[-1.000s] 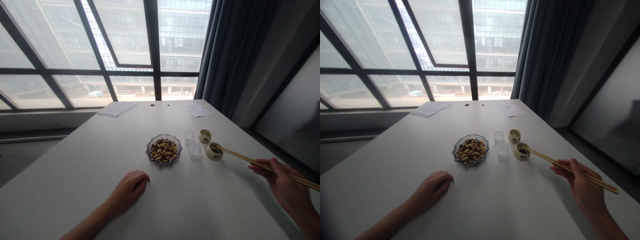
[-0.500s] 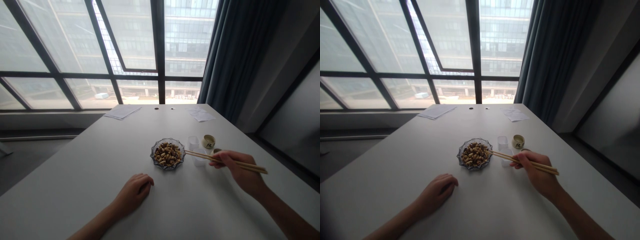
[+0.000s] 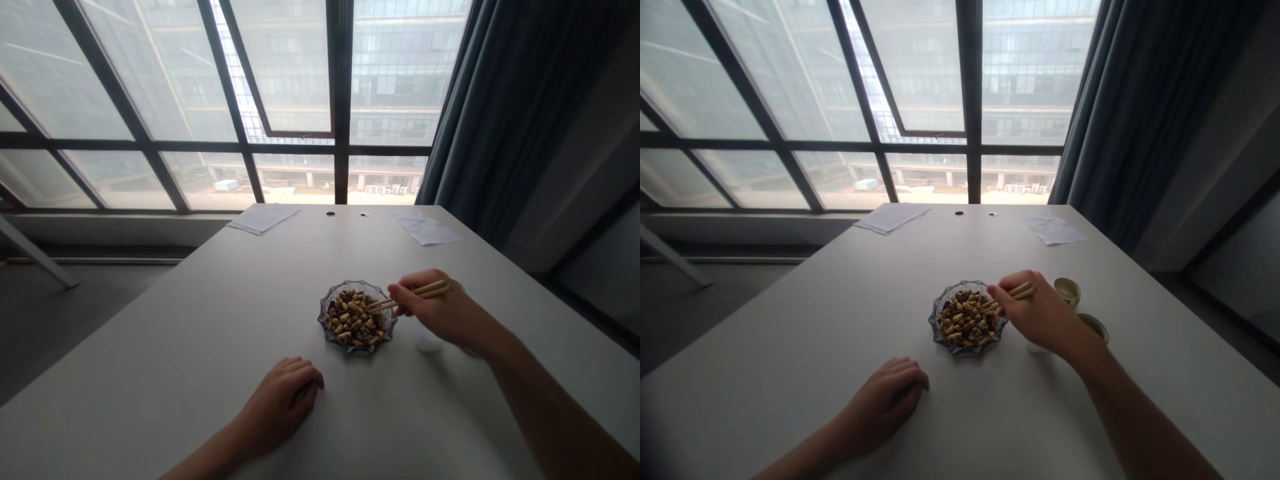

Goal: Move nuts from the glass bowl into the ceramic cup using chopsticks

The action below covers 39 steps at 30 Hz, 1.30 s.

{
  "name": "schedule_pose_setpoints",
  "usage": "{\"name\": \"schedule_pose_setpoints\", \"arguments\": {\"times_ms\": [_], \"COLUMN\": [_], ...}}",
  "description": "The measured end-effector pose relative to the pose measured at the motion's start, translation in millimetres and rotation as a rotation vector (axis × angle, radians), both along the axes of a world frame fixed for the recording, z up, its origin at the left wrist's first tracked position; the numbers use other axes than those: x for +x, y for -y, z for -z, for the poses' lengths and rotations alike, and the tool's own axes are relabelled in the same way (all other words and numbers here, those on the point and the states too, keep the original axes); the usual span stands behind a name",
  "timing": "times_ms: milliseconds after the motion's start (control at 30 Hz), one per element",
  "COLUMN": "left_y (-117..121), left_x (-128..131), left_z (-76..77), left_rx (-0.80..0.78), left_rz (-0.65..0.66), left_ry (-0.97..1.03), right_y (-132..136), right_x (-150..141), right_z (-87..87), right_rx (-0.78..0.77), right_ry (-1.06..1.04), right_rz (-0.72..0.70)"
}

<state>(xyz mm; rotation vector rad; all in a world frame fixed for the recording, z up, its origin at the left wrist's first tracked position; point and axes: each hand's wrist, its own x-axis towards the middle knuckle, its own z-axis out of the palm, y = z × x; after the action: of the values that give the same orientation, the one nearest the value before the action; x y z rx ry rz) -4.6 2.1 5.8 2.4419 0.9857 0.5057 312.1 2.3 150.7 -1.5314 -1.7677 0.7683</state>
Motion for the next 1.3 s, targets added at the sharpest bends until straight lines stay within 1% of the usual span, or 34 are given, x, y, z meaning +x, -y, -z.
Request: {"name": "schedule_pose_setpoints", "arguments": {"times_ms": [100, 167, 233, 400, 500, 600, 733, 800, 900, 967, 1067, 1133, 1200, 1300], "left_y": [-1, -1, 0, 0, -1, -1, -1, 0, 0, -1, -2, -2, -3, -2], "left_x": [0, 0, 0, -1, -1, -1, -1, -1, -1, -1, -1, -2, -3, -3], "left_z": [0.8, 1.2, 1.4, 2.1, 2.2, 1.9, 1.5, 1.4, 1.7, 2.2, 3.4, 4.6, 5.5, 5.4], "left_rx": [-0.001, -0.006, -0.014, -0.032, -0.033, -0.028, -0.023, -0.024, -0.031, -0.033, -0.035, -0.035, -0.033, -0.026], "left_rz": [0.01, 0.011, 0.009, 0.003, 0.006, 0.008, 0.008, 0.008, 0.013, 0.013, 0.016, 0.018, 0.025, 0.03], "left_ry": [-0.004, -0.013, -0.024, -0.026, -0.022, -0.014, -0.006, -0.003, 0.001, 0.004, 0.009, 0.012, 0.01, 0.013], "right_y": [0, 1, 2, 1, 2, 3, 5, 6, 4, 2, 1, 2, 4, 7], "right_x": [5, 6, 8, 23, 31, 30, 20, 15, 8, 6, 7, 10, 11, 10], "right_z": [-0.9, 1.2, 4.7, 13.8, 15.7, 14.4, 11.5, 12.0, 15.9, 18.4, 18.1, 15.6, 13.3, 12.6], "right_rx": [-0.1, -0.16, -0.18, -0.12, -0.093, -0.067, -0.077, -0.092, -0.128, -0.118, -0.064, -0.06, -0.09, -0.162], "right_ry": [-0.105, -0.097, -0.054, 0.0, 0.007, 0.005, -0.034, -0.047, -0.077, -0.073, -0.039, -0.054, -0.094, -0.113], "right_rz": [-0.032, -0.073, -0.08, 0.006, 0.039, 0.072, 0.092, 0.075, 0.007, -0.016, 0.012, 0.036, 0.028, -0.044]}}
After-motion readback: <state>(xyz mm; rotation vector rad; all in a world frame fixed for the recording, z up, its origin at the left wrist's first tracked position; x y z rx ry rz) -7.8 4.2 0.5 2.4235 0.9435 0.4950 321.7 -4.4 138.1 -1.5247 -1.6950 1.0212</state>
